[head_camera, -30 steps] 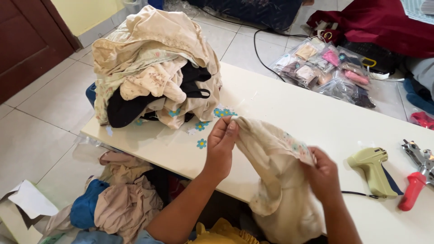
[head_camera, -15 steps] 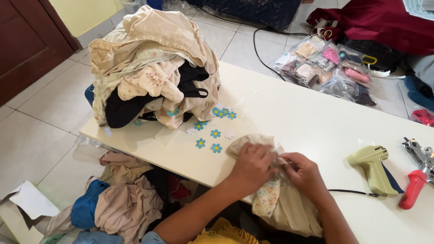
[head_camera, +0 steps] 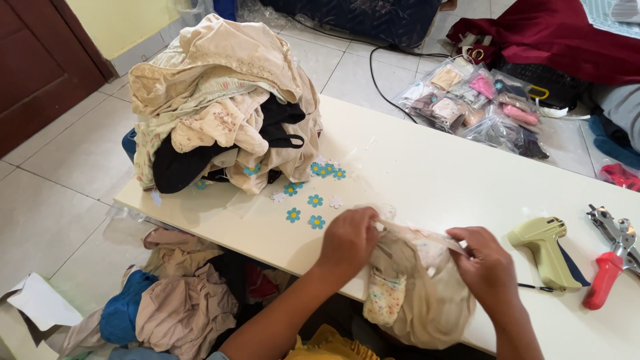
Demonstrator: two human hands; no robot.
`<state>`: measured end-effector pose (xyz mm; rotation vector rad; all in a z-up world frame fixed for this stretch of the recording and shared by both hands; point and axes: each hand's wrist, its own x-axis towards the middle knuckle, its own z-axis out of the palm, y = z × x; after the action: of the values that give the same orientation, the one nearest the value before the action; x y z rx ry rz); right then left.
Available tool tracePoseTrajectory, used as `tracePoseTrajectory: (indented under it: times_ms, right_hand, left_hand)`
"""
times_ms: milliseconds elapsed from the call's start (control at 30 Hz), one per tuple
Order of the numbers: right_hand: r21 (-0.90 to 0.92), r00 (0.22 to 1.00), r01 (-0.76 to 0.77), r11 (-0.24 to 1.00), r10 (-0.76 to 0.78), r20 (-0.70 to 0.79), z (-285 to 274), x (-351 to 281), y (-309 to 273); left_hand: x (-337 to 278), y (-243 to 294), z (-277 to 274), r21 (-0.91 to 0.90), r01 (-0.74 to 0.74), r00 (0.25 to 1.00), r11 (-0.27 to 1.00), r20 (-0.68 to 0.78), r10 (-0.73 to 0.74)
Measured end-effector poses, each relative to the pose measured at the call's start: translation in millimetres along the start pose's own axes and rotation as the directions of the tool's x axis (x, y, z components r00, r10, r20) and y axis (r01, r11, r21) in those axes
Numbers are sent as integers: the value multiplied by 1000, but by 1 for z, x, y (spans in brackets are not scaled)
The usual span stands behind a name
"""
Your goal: The person uses a hot glue gun to attach small flower-shaped decorations to various pieces of clothing, including a black garment and a beige garment. They pick up the flowers from the table, apply glue, and press them onto the fabric.
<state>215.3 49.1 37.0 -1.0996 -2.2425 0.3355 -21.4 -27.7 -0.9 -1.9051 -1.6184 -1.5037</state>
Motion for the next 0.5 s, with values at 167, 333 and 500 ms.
tracePoseTrajectory:
  times_ms: [167,333,500]
  right_hand:
    - [-75,993,-52,996,44,-110,-21,4,23]
    - [-58,968,-172,983,158,-193,-49,7,20]
    - [241,893,-384,891,425,-147,-64,21,24]
  left_hand:
    - [13,-20,-21,93,270,962,958,-64,-265]
    - [34,-23,-44,118,298,944,947,-182,-274]
    - [40,-19,-46,144,263,956,954,-176,-236]
